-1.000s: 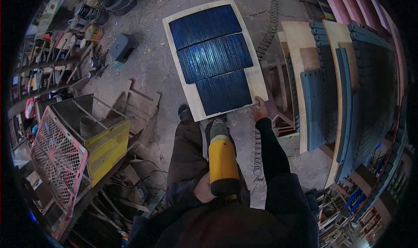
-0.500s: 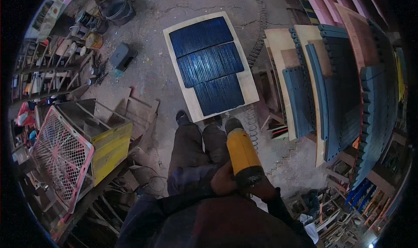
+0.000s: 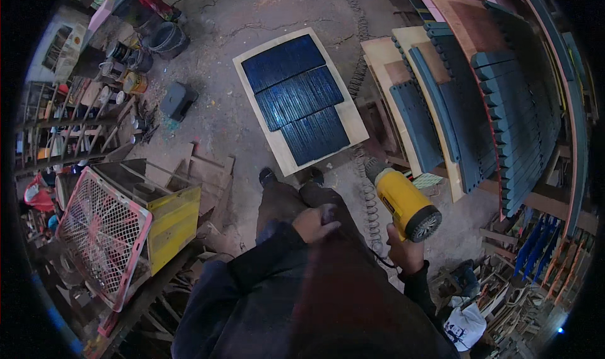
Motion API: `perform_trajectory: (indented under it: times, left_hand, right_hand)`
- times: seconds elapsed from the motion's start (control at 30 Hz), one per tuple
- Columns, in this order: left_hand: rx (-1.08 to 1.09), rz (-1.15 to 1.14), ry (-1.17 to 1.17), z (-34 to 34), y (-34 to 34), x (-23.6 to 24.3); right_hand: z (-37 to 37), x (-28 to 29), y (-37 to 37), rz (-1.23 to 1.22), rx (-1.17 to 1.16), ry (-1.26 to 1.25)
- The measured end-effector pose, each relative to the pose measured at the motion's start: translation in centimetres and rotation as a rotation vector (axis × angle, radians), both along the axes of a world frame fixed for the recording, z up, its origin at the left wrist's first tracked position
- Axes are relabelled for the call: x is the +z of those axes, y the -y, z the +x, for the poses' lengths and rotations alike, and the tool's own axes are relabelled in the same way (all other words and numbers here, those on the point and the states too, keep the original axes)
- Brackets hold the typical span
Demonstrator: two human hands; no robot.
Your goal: Spray painting wooden boards and drying them with a heat gun.
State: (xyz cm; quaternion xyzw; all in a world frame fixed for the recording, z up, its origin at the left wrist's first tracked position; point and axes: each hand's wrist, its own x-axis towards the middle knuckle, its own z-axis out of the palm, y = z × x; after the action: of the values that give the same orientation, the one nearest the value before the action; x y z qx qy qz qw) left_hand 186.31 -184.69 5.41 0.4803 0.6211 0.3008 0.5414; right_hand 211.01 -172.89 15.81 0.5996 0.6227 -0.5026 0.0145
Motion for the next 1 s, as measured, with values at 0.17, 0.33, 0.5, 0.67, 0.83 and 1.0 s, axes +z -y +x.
perform_trajectory:
  times: [0.17, 0.33, 0.5, 0.67, 0.83, 1.0]
  left_hand:
    - [0.219, -0.322, -0.313, -4.9, 7.3, -9.5]
    - [0.528, -0.491, -0.365, -7.4, 16.8, -18.5]
    - [0.477, -0.647, -0.371, -7.3, 20.8, -21.4]
    - [0.576, -0.582, -0.365, -5.4, 19.5, -19.5]
    - [0.586, -0.554, -0.331, -5.5, 18.6, -18.6]
    - [0.693, -0.576, -0.327, -4.7, 18.6, -19.0]
  right_hand:
    - [-1.3, 0.2, -1.6, 0.074, -0.09, -0.141]
    - [-2.9, -1.0, -3.7, 0.027, -0.079, -0.142]
    - [-4.5, -1.4, -5.8, 0.152, 0.064, -0.121]
    - [-6.7, -1.1, -7.7, 0.238, 0.145, -0.119]
    - [-9.0, -0.4, -10.2, 0.354, 0.276, 0.033]
    - [-10.1, -0.1, -12.1, 0.338, 0.363, 0.032]
